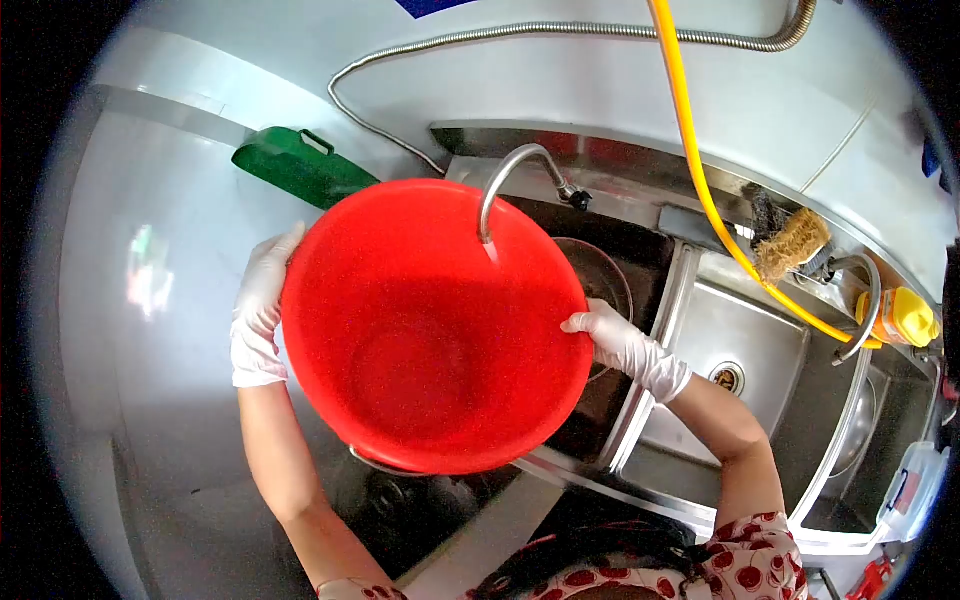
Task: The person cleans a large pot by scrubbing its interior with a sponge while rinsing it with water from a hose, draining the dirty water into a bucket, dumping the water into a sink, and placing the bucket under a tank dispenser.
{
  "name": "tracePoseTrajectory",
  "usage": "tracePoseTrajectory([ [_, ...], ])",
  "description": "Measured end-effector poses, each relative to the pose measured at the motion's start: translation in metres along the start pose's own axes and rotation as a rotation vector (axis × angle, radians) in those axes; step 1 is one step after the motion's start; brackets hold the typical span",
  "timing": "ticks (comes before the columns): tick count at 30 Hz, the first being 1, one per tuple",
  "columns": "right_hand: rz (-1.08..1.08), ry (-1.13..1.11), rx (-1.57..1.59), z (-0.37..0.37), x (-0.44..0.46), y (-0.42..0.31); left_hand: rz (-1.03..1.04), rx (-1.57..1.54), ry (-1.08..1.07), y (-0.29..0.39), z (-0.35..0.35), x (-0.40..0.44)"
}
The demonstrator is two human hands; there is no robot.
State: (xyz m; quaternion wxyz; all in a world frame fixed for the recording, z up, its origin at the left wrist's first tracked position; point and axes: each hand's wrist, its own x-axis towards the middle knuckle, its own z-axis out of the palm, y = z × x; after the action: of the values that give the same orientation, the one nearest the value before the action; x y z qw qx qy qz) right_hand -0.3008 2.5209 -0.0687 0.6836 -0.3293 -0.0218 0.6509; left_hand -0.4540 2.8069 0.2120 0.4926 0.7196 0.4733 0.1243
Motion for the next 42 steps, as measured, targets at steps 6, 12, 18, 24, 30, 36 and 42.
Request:
tracePoseTrajectory([
  [6,-0.054,-0.133,0.148,-0.011,0.039,-0.012,0.044,-0.181,-0.069,0.001,0.003,-0.025],
  [12,-0.294,0.222,-0.174,0.016,-0.014,0.014,0.153,-0.180,0.124,-0.007,0.031,-0.074],
  [18,-0.232,0.116,0.063,-0.003,-0.013,0.041,0.214,-0.258,0.145,-0.028,0.060,-0.122],
  [24,-0.109,-0.016,-0.103,-0.035,0.008,0.015,0.303,-0.253,0.252,-0.037,0.048,-0.130],
  [30,-0.895,0.815,-1.258,-0.086,0.091,-0.063,0.247,-0.351,0.204,-0.034,0.032,-0.125],
  [36,-0.829,0.735,-1.317,-0.101,0.160,-0.082,0.159,-0.273,0.184,-0.041,0.015,-0.118],
  [42,-0.456,0.673,-0.320,-0.121,0.177,-0.088,0.081,-0.227,0.205,-0.030,0.003,-0.108],
])
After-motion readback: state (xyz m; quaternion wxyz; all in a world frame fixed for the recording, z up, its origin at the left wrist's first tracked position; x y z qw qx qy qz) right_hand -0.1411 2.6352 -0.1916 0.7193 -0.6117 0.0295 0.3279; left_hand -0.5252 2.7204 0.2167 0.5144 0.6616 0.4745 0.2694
